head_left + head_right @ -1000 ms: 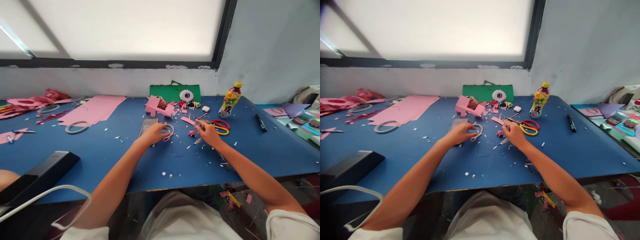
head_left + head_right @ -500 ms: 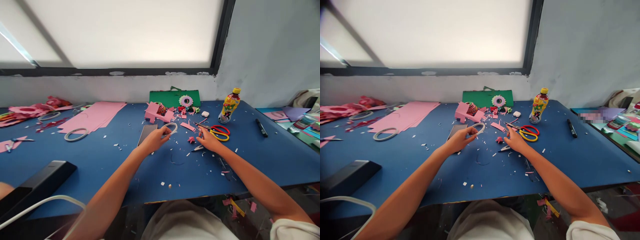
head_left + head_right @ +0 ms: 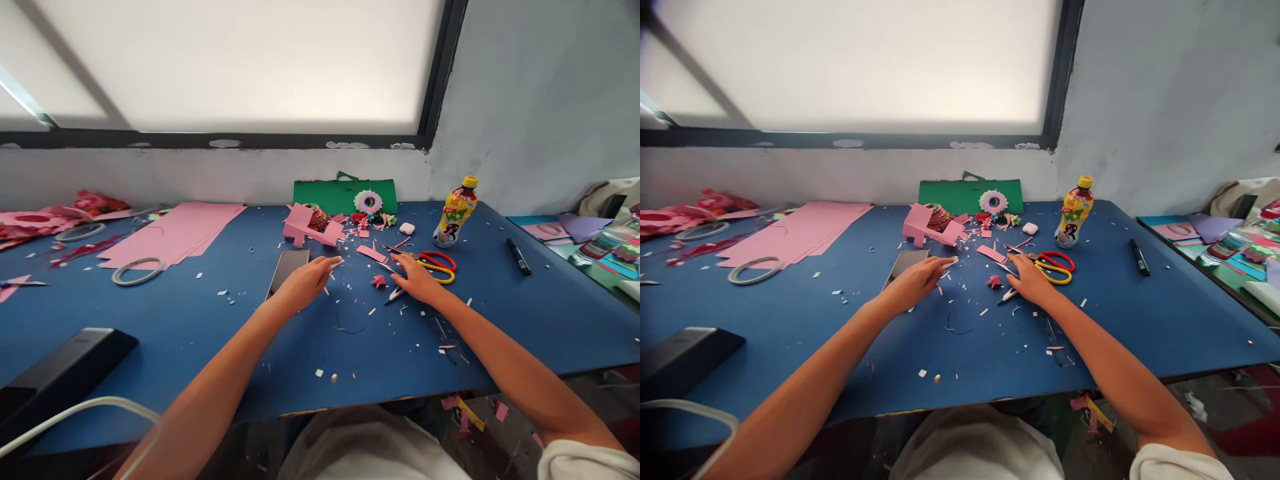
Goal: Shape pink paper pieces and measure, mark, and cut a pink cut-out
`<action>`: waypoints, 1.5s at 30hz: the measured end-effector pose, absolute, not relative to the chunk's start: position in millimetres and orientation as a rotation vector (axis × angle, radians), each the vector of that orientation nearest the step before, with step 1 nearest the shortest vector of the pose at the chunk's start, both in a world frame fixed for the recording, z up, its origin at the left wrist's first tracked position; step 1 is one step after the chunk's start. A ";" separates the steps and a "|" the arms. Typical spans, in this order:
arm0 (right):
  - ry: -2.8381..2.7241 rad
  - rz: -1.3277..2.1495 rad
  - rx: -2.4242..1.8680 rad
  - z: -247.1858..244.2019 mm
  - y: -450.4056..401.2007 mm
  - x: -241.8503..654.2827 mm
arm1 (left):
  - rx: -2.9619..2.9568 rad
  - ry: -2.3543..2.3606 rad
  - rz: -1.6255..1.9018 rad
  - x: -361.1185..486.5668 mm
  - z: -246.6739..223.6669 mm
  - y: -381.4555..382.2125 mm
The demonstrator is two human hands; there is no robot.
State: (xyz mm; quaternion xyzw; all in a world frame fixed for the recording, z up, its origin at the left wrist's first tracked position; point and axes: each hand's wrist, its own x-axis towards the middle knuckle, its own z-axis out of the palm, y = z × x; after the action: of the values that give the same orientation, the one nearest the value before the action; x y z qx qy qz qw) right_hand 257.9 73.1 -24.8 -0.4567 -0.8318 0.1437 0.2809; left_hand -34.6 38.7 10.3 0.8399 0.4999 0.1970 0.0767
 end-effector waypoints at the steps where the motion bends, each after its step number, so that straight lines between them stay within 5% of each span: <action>1: -2.228 0.360 -1.202 -22.8 70.6 255.8 | 2.522 1.485 0.573 -33.4 9.1 38.3; 14: -2.275 0.360 -1.120 -11.6 54.7 241.7 | 2.587 1.348 0.369 -20.1 -0.8 30.5; 21: -2.042 0.118 -1.432 -2.9 83.8 283.7 | 2.566 1.424 0.374 -16.8 0.7 26.1; 34: -1.887 0.021 -1.481 -5.8 90.9 293.8 | 2.467 2.097 0.701 -26.4 24.0 105.7; 45: -1.919 0.250 -1.149 4.9 62.3 262.7 | 2.167 1.853 1.010 -38.6 55.0 106.3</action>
State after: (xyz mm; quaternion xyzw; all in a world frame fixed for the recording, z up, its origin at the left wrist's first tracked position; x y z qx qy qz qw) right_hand 262.7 62.3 4.9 -0.4606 -0.7694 0.1002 0.4311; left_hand -38.6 106.3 55.0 0.7152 0.6117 0.3332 0.0583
